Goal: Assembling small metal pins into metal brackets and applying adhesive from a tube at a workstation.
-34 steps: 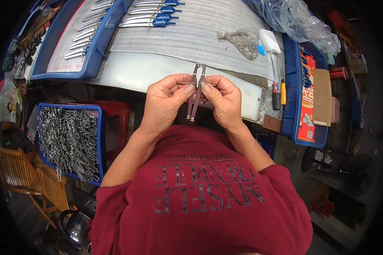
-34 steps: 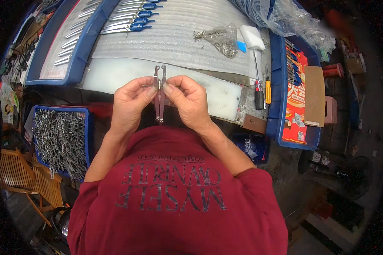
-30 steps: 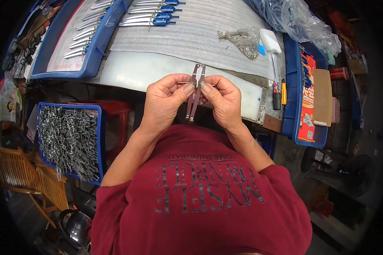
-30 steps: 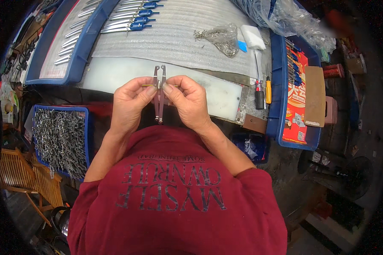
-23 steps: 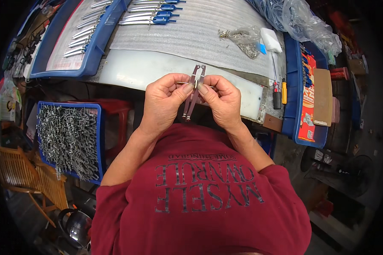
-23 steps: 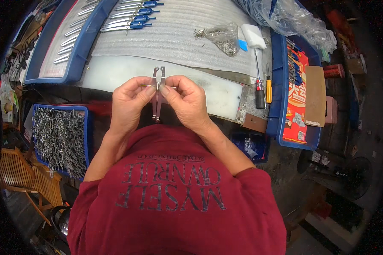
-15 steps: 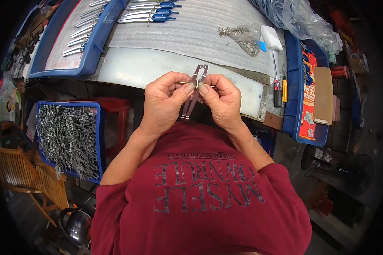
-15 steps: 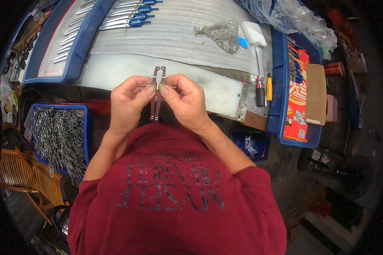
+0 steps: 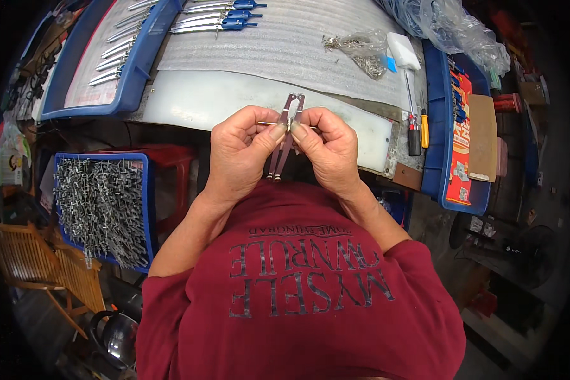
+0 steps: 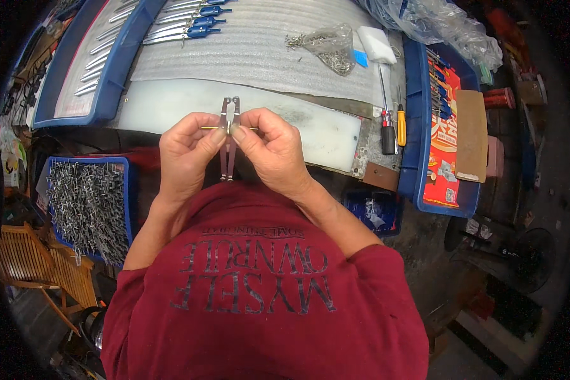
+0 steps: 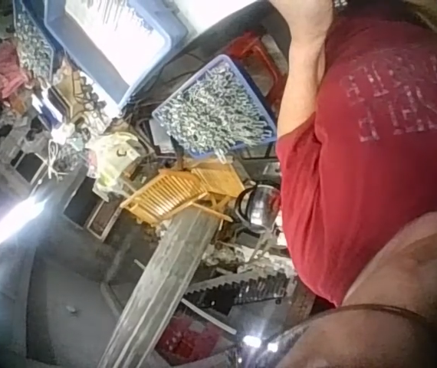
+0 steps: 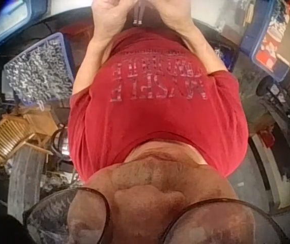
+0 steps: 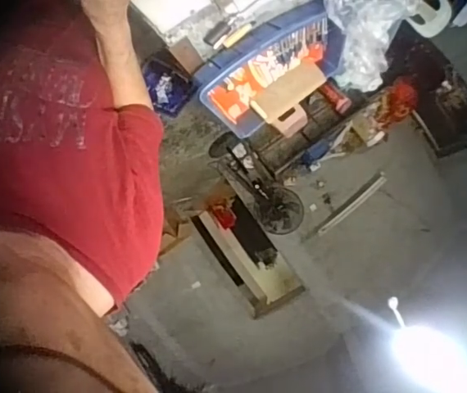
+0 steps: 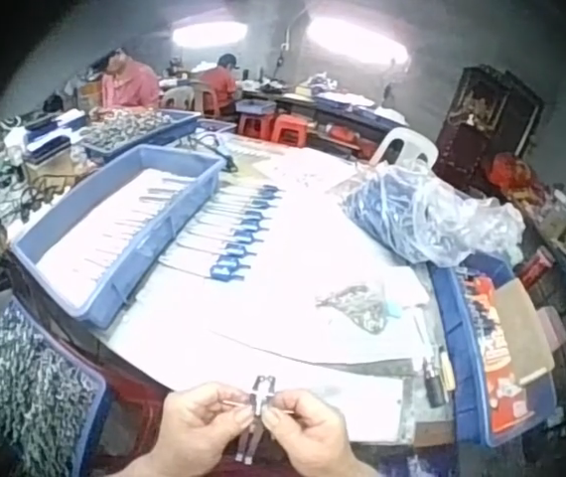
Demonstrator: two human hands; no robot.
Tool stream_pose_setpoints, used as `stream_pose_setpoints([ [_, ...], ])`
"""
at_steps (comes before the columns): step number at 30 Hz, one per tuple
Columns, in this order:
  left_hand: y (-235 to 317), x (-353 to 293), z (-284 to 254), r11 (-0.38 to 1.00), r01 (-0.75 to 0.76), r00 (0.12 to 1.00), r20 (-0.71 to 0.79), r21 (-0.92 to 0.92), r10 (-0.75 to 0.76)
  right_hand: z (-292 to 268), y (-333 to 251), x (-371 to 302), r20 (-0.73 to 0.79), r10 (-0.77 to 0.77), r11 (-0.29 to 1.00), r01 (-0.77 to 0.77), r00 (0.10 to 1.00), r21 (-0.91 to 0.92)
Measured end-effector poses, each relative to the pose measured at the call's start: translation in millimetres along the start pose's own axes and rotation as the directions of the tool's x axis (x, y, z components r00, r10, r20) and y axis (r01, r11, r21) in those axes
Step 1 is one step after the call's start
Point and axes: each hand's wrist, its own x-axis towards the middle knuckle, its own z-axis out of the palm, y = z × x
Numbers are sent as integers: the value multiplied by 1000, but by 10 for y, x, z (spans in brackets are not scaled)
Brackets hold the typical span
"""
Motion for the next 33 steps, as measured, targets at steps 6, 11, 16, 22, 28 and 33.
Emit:
stream_pose_setpoints([
  [6,18,-4,-17,998,26,1000,5,-54,-26,13,-4,10,21,-17,1000,17,1000,13],
  [11,26,20,-32,994,49,999,0,-102,-49,25,-50,35,11,66,995,-66,998,71],
  [16,7,23,-22,994,42,999,5,-101,-42,5,-9,35,11,10,999,-11,1000,43],
  [22,-12,26,-18,998,18,1000,9,-62,-17,25,9,34,-19,-1,1000,1,1000,2],
  [28,-42,26,-29,999,17,1000,-5,-50,-17,44,34,37,-17,46,997,-45,999,69],
  [33,-63,29,-5,990,51,998,-31,-134,-56,29,51,40,-45,55,996,-52,997,74],
])
